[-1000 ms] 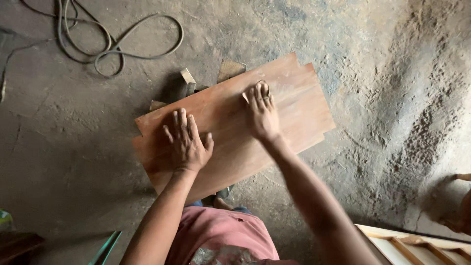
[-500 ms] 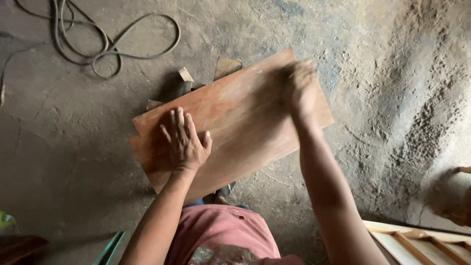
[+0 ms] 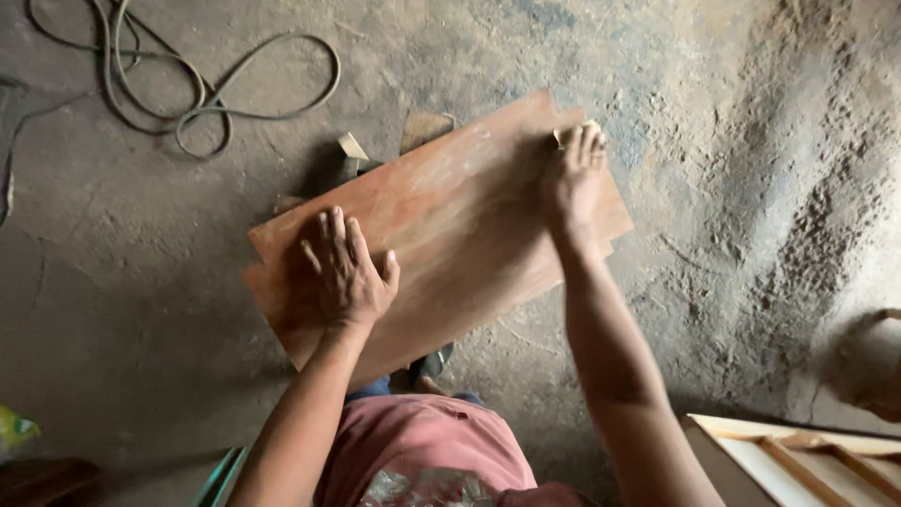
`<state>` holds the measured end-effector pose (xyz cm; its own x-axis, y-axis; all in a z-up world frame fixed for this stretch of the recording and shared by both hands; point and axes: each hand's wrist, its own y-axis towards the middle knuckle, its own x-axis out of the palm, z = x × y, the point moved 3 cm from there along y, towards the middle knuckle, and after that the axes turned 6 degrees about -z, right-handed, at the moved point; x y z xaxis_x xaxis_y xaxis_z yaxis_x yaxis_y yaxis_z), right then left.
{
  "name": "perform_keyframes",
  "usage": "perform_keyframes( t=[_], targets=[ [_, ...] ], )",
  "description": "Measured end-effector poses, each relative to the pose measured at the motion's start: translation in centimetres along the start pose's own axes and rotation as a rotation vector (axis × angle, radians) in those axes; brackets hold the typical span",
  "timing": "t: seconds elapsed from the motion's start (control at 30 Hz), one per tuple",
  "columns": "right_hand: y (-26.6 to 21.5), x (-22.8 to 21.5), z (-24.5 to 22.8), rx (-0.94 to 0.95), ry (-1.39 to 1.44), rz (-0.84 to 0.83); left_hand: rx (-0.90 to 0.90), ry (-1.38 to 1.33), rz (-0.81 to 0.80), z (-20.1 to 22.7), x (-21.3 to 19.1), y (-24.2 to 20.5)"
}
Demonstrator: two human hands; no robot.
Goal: The person sands wooden boards by hand using a piece of sandpaper, turning the boards over to sand both sides and the edges.
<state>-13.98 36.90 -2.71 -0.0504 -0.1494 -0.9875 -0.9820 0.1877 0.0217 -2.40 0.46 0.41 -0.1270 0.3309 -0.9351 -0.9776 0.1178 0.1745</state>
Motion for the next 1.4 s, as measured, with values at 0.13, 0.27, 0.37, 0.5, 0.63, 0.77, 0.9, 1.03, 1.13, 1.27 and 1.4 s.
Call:
perform_keyframes(
  t=[0.13,0.27,0.37,0.5,0.63,0.77,0.9,1.03,1.13,1.27,1.4],
  targets=[
    [-3.9,2.2,-1.8,-0.308,0.034,0.007,-0.013,0.008,-0.018,-0.1,0.2,0.5],
    [-2.9,0.9,-1.1,-0.319,0.051,0.046,-0.017,0.018,0.002,-0.2,0.5,0.3],
    [-2.9,-0.7,-2.2,-0.165,0.06,0.105,0.005,0.011,0.064,0.1,0.3,0.4],
    [-11.3,0.7,-9.8,-0.315,0.073,0.1,-0.024,0.014,0.019,0.0,0.5,0.1],
    [-20.2,1.6,-15.8,-0.438,0.172,-0.076,0.021,-0.021,0.119,-0.3,1.0,-0.4],
    [-23.0,0.7,-15.0,-0.625,0.311,0.006,0.037,-0.043,0.191,-0.7,1.4,-0.1],
    [-23.1,-0.7,-13.6,-0.633,0.16,-0.045,0.064,-0.065,0.065,-1.8,1.0,-0.9],
    [-25.3,-2.6,-13.1,-0.574,0.009,-0.215,0.312,-0.144,-0.034,-2.3,0.6,-4.8],
    [-26.7,-3.1,-12.5,-0.542,0.072,-0.236,0.357,-0.135,-0.104,-2.5,0.4,-6.9],
    [-27.5,-3.1,-12.4,-0.5,0.1,-0.339,0.314,-0.169,-0.185,-1.9,0.6,-9.2],
    [-26.5,-5.3,-13.2,-0.512,0.134,-0.331,0.326,-0.211,-0.089,-0.2,-0.3,-10.7]
  ],
)
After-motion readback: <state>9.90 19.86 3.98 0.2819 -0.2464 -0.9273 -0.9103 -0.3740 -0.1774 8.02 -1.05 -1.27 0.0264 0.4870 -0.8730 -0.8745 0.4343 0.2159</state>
